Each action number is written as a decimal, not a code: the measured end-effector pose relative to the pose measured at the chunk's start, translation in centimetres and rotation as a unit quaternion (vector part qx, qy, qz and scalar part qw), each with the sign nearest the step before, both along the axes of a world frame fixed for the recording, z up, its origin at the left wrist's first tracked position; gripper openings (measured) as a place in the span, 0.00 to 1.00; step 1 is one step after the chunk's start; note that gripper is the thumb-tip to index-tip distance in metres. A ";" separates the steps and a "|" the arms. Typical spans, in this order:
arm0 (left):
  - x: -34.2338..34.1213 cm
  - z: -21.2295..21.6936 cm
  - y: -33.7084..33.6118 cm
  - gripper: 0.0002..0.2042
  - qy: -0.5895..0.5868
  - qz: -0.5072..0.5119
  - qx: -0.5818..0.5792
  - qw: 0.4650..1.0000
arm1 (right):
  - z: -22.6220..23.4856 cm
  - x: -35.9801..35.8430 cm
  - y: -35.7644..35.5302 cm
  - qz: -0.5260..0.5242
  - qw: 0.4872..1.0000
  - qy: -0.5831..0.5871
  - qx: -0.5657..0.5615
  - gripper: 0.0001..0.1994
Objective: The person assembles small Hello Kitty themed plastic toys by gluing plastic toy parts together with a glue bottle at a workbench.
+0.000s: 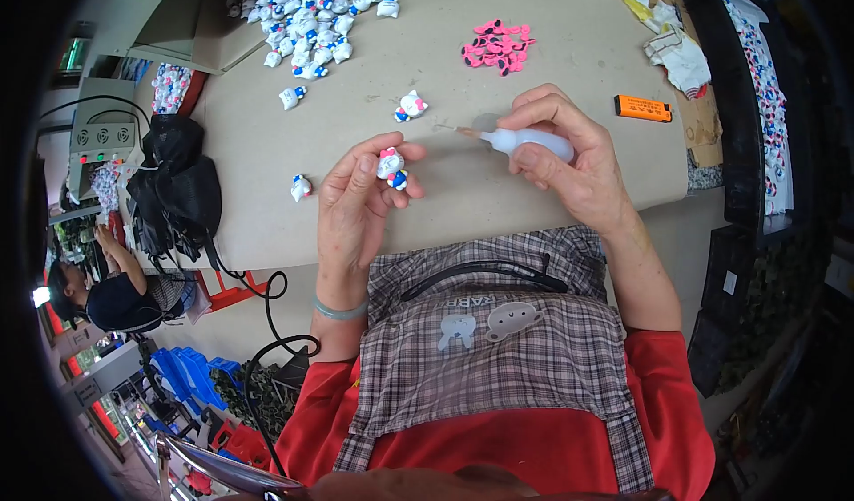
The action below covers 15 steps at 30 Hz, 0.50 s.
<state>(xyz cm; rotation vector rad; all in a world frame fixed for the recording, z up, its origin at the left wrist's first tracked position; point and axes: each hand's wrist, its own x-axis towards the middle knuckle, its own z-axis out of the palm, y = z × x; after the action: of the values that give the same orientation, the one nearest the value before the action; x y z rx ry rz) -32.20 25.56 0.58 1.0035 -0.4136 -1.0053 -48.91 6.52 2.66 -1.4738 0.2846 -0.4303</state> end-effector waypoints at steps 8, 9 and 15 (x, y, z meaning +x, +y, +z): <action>-2.0 0.4 -0.6 0.17 0.008 -0.004 -0.005 1.000 | 0.1 0.6 1.6 -0.123 0.991 -0.038 0.017 0.16; -2.1 0.3 -0.6 0.17 -0.008 0.006 -0.006 1.000 | 0.2 0.6 1.9 -0.144 0.988 -0.046 -0.007 0.16; -2.7 -0.9 -0.5 0.17 -0.069 0.022 -0.009 0.997 | 0.3 0.0 2.6 -0.153 0.970 -0.053 -0.180 0.16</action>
<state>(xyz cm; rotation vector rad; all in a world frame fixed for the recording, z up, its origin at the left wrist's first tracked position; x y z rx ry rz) -34.91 25.05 -0.30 1.0650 -0.5117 -0.8934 -48.89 9.08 2.96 -1.7594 0.3634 -0.8412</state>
